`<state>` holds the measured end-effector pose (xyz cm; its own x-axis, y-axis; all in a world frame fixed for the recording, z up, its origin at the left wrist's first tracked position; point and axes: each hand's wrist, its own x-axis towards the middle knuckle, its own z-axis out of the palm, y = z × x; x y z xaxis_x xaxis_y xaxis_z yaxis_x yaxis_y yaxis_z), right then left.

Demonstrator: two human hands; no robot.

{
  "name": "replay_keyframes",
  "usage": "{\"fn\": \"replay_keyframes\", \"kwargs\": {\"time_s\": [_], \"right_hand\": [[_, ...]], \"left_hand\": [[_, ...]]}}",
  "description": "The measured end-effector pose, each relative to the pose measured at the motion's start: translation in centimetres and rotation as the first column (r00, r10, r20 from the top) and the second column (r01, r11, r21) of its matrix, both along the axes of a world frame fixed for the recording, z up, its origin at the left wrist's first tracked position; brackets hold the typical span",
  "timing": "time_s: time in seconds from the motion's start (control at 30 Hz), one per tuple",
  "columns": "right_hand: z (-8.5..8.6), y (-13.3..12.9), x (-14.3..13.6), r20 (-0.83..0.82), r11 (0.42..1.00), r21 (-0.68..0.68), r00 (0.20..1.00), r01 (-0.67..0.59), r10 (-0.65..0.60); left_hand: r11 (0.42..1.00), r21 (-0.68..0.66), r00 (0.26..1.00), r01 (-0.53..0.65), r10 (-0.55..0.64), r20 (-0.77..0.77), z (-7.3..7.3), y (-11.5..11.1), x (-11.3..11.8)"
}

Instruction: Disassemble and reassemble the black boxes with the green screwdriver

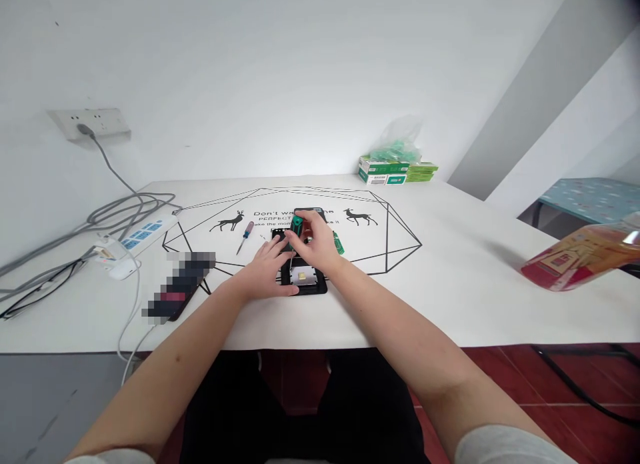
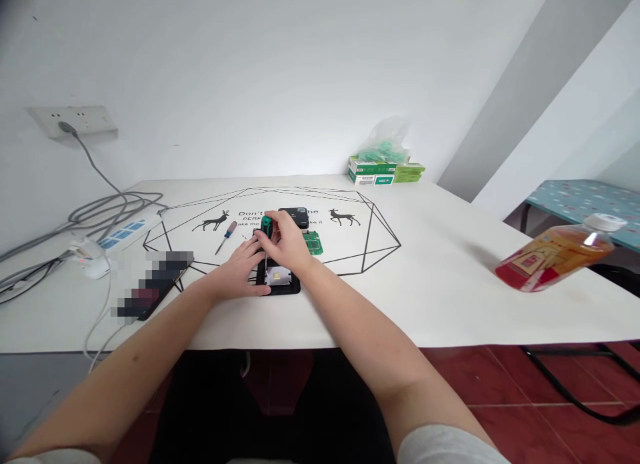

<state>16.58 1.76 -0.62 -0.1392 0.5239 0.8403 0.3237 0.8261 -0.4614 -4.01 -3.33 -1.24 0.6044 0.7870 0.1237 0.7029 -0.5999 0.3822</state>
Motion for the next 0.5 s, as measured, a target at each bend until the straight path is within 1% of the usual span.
{"fn": "replay_keyframes", "kwargs": {"time_s": [0.13,0.23,0.37,0.5], "right_hand": [[-0.1,0.1,0.1,0.029,1.0,-0.025,1.0,-0.002,0.002],[-0.1,0.1,0.2,0.031,1.0,-0.008,0.999,-0.005,0.006],[0.2,0.1,0.3,0.013,1.0,0.026,1.0,-0.005,0.005],[0.4,-0.1,0.4,0.017,1.0,0.005,1.0,-0.005,0.005]], "left_hand": [[0.999,-0.036,0.997,0.002,0.0,0.074,-0.9,0.8,0.0],[0.998,-0.06,0.994,0.01,-0.004,0.106,-1.2,1.2,-0.2],[0.994,-0.108,0.993,0.02,-0.008,0.118,-0.9,1.2,-0.2],[0.988,-0.154,0.994,0.023,-0.006,0.109,-0.3,1.1,0.0]]}}
